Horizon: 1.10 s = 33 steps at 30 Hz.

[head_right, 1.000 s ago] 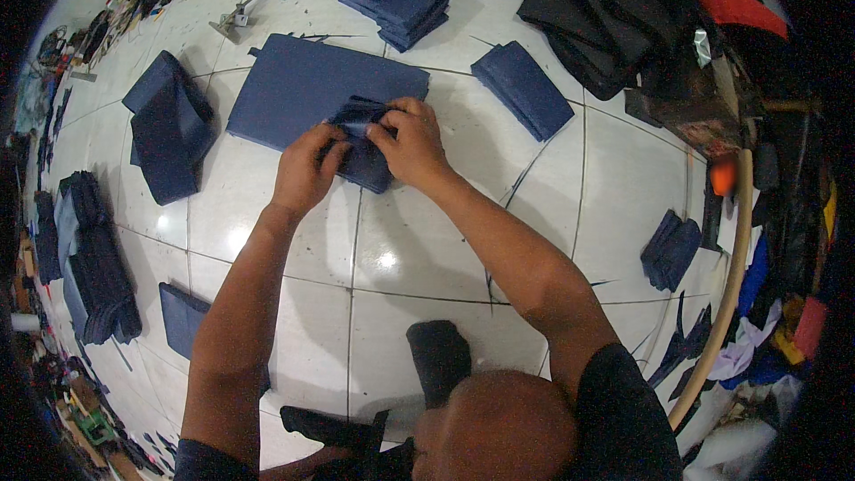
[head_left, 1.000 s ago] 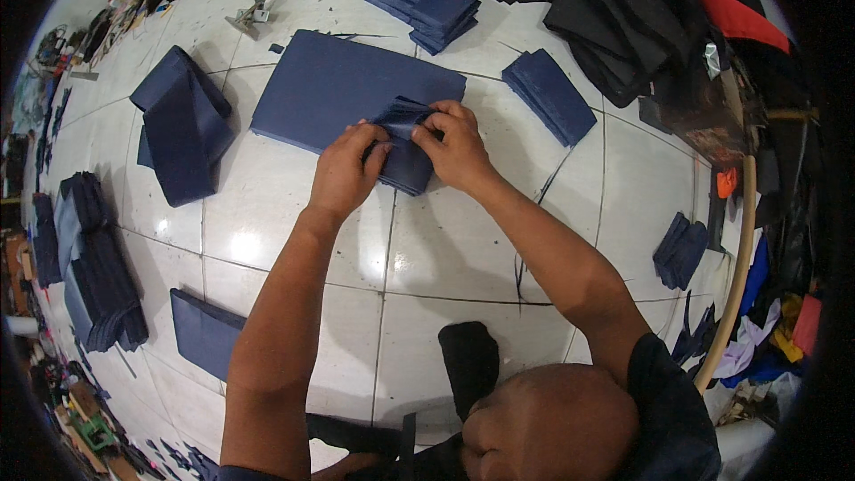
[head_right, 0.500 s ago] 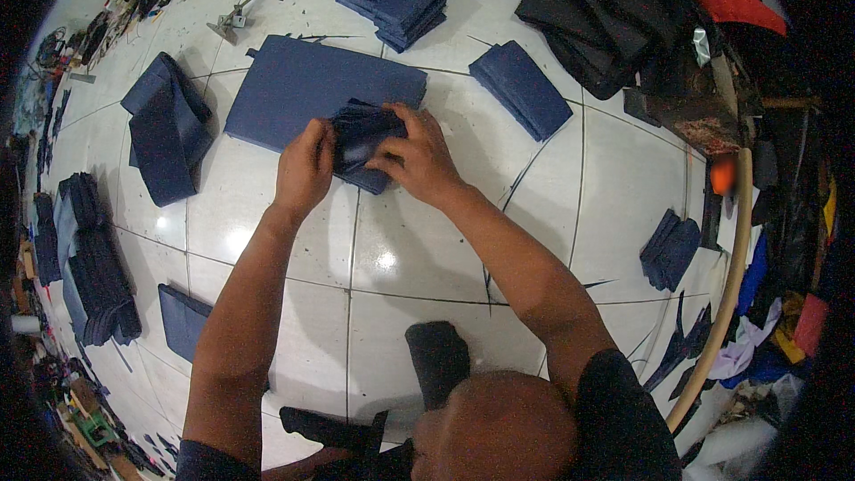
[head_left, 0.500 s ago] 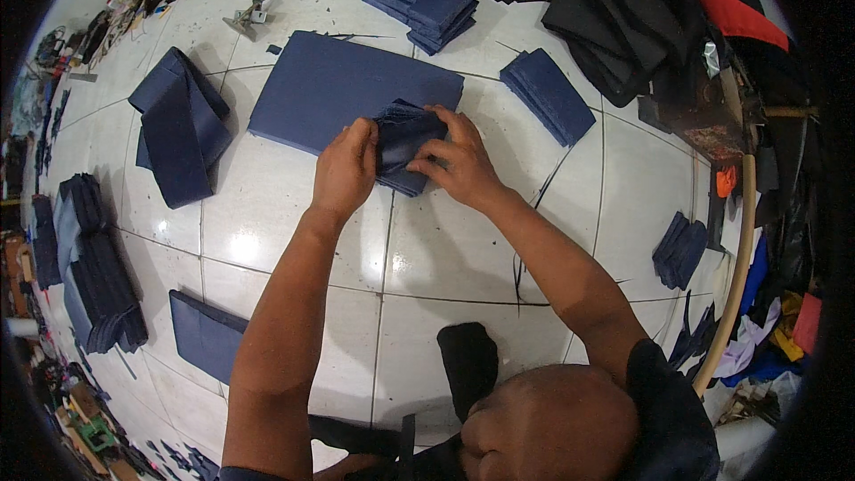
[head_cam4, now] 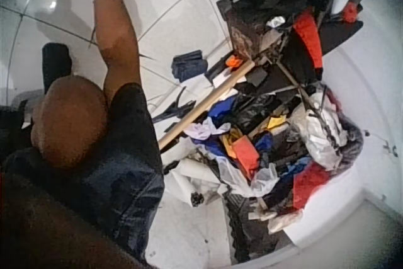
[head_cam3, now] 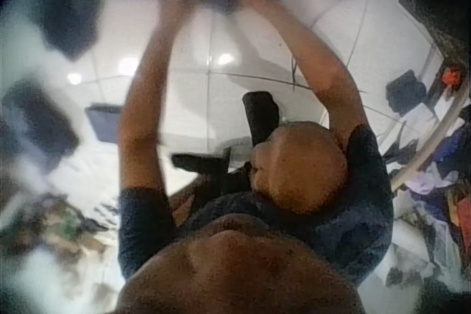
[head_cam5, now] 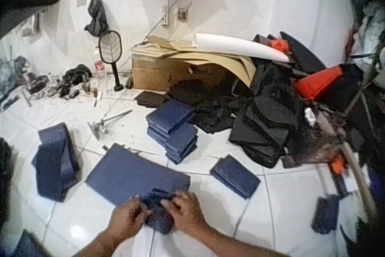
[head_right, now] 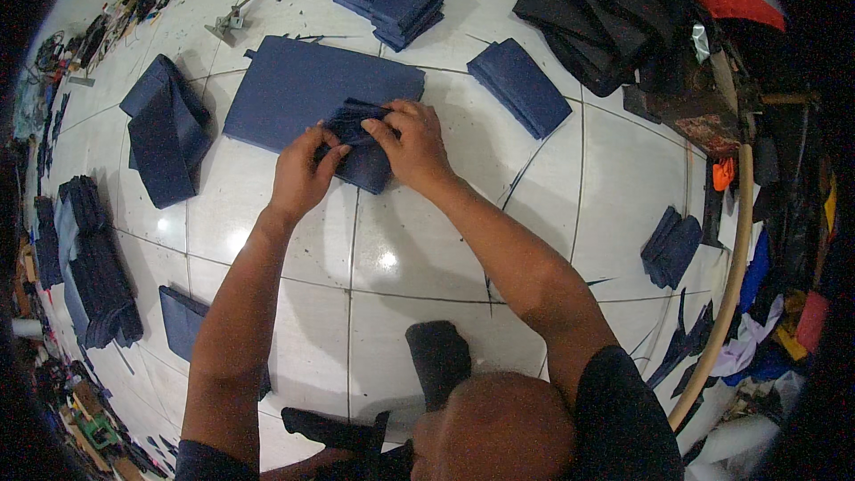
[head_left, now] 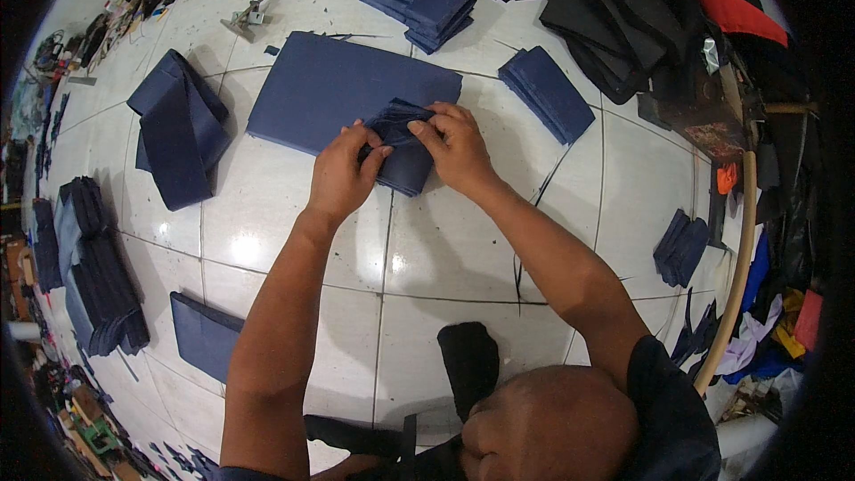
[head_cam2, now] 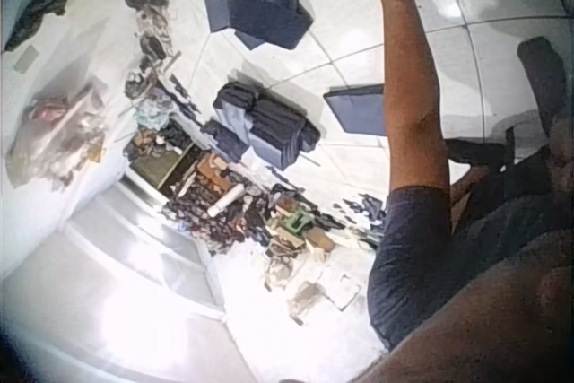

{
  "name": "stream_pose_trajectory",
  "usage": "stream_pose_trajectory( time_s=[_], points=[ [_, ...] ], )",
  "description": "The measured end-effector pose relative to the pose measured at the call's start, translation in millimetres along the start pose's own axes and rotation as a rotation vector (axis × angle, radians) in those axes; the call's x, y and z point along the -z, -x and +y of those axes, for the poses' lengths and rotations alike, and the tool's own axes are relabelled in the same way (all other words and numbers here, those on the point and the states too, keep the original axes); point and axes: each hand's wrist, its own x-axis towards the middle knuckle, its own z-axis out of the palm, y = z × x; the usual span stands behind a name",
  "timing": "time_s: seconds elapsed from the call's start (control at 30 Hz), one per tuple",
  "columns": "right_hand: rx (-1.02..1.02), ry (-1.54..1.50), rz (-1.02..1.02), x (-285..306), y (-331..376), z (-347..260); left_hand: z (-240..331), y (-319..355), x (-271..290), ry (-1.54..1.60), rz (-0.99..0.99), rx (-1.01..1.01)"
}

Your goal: The person sorts and stacks blue rectangular fabric pieces on the floor, picking them up one by one from various piles and organizing them into neat stacks.

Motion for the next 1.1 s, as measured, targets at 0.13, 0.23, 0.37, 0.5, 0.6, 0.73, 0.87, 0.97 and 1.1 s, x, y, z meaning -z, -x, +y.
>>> stream_pose_trajectory(
  time_s=[0.13, 0.23, 0.37, 0.5, 0.6, 0.73, 0.87, 0.97, 1.1],
  points=[
    [0.045, -0.261, 0.025, 8, 2, 4, 5, -2, 6, 0.151, -0.041, 0.176],
    [0.09, -0.311, 0.025, 16, 10, 2, -5, -2, 3, 0.225, -0.006, 0.173],
    [0.33, 0.062, -0.049, 13, 18, 17, 2, -5, 3, 0.177, 0.089, 0.155],
    [0.388, 0.175, -0.097, 11, 20, 24, 11, -5, -1, 0.005, 0.062, 0.14],
    [0.358, 0.095, -0.07, 5, 12, 23, 4, -2, 1, -0.026, 0.004, 0.07],
    [0.275, 0.162, -0.058, 3, 10, 19, -7, 2, 6, -0.044, -0.057, -0.068],
    [0.144, 0.123, -0.007, -7, 0, 11, -4, 1, 13, -0.008, -0.154, -0.037],
    [0.072, -0.087, 0.006, -1, -1, 0, 2, -2, 9, -0.013, -0.116, 0.088],
    [0.125, -0.109, -0.073, 13, 13, 5, 10, -4, 6, 0.012, 0.013, 0.188]
  ],
)
